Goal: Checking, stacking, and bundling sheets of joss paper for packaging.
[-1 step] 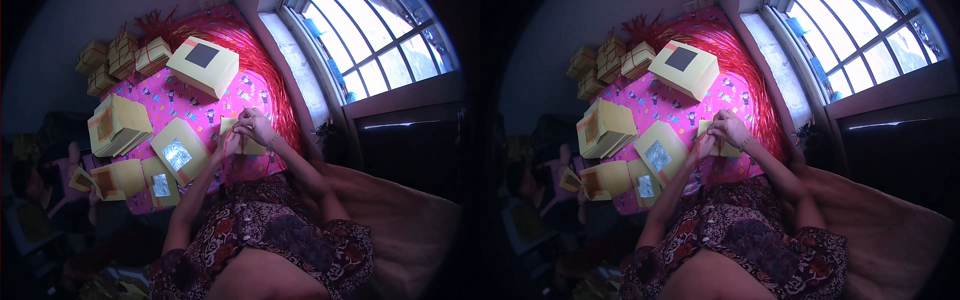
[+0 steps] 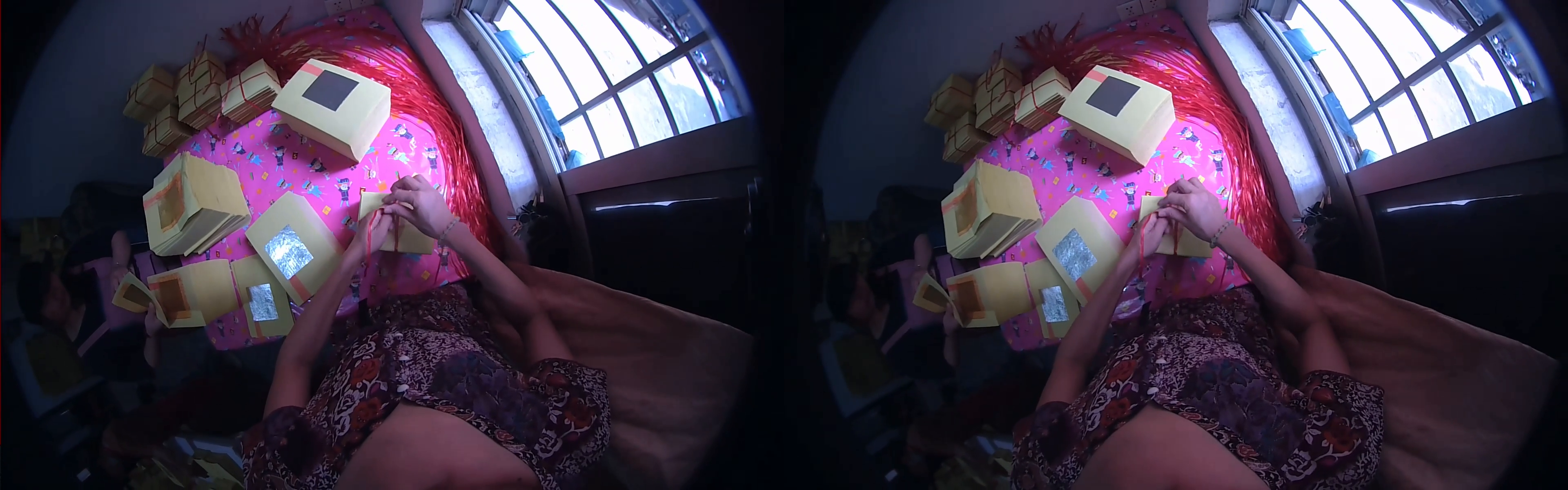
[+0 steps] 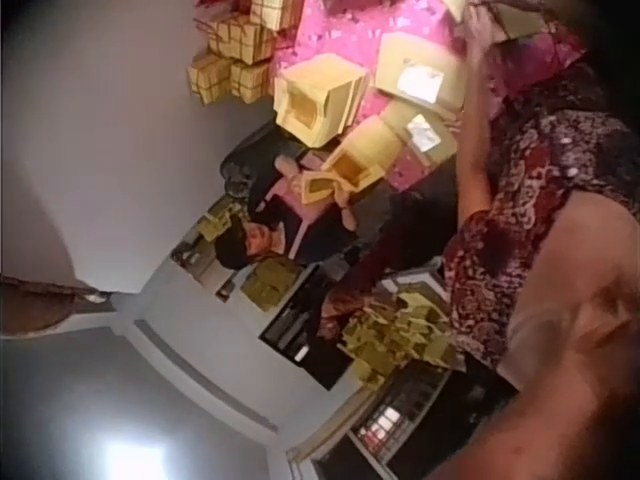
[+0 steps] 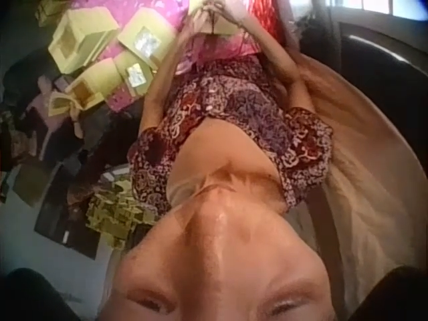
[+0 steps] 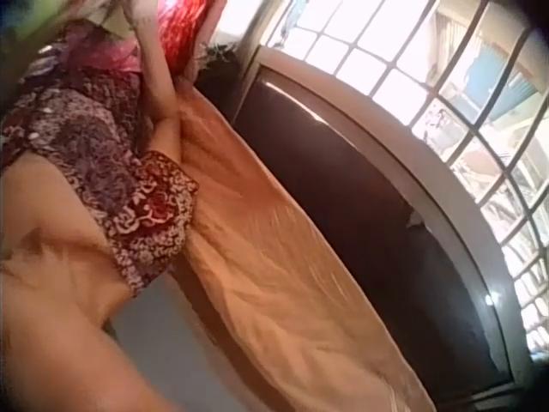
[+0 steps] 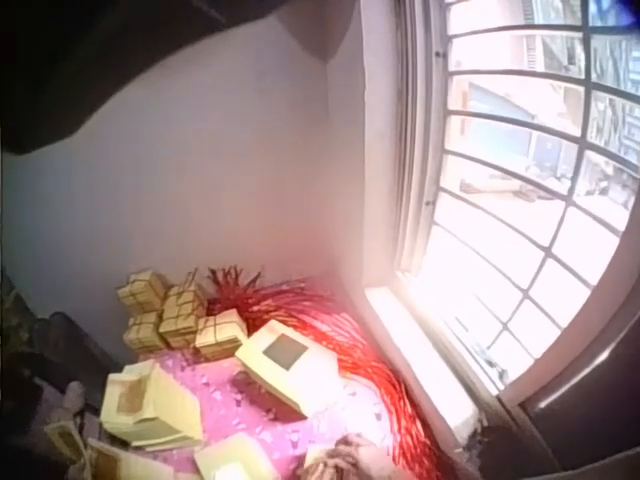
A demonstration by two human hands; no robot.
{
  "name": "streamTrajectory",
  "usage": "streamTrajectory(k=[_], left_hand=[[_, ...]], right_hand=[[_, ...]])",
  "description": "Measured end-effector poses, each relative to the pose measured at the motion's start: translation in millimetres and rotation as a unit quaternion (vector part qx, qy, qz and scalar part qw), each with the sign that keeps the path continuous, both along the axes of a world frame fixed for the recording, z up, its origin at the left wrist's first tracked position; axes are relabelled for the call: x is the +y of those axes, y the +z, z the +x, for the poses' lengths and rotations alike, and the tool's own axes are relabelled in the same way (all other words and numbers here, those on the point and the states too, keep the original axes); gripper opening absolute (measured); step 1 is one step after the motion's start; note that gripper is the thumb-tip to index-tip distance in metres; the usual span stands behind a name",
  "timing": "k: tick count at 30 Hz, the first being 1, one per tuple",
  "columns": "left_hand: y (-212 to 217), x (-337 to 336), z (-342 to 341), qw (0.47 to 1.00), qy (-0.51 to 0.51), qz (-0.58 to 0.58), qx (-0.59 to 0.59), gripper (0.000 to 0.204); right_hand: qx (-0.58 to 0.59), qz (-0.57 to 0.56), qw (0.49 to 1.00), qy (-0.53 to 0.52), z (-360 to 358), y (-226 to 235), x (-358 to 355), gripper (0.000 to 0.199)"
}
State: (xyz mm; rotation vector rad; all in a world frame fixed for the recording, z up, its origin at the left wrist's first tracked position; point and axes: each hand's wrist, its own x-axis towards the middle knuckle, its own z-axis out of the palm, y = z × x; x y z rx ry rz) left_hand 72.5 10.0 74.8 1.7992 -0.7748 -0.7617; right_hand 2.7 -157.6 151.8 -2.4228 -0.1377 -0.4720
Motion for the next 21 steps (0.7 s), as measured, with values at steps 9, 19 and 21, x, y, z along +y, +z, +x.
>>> streamTrajectory(k=[9, 19, 21], left_hand=[[29, 3, 14, 0.967, -0.008, -0.085, 0.238, 0.026], [23, 4, -9, 0.980, 0.065, -0.119, -0.145, 0.017], [19, 1, -13, 0.965, 0.138, -0.165, -0.153, 0.018]], right_hand=[[0.032, -0.081, 0.996, -0.007, -33, 2, 13, 0.016], [0.273, 0.313, 0.910, 0.016, -10, -34, -4, 0.014], [0.270, 0.309, 0.912, 0.030, -10, -44, -3, 0.016]])
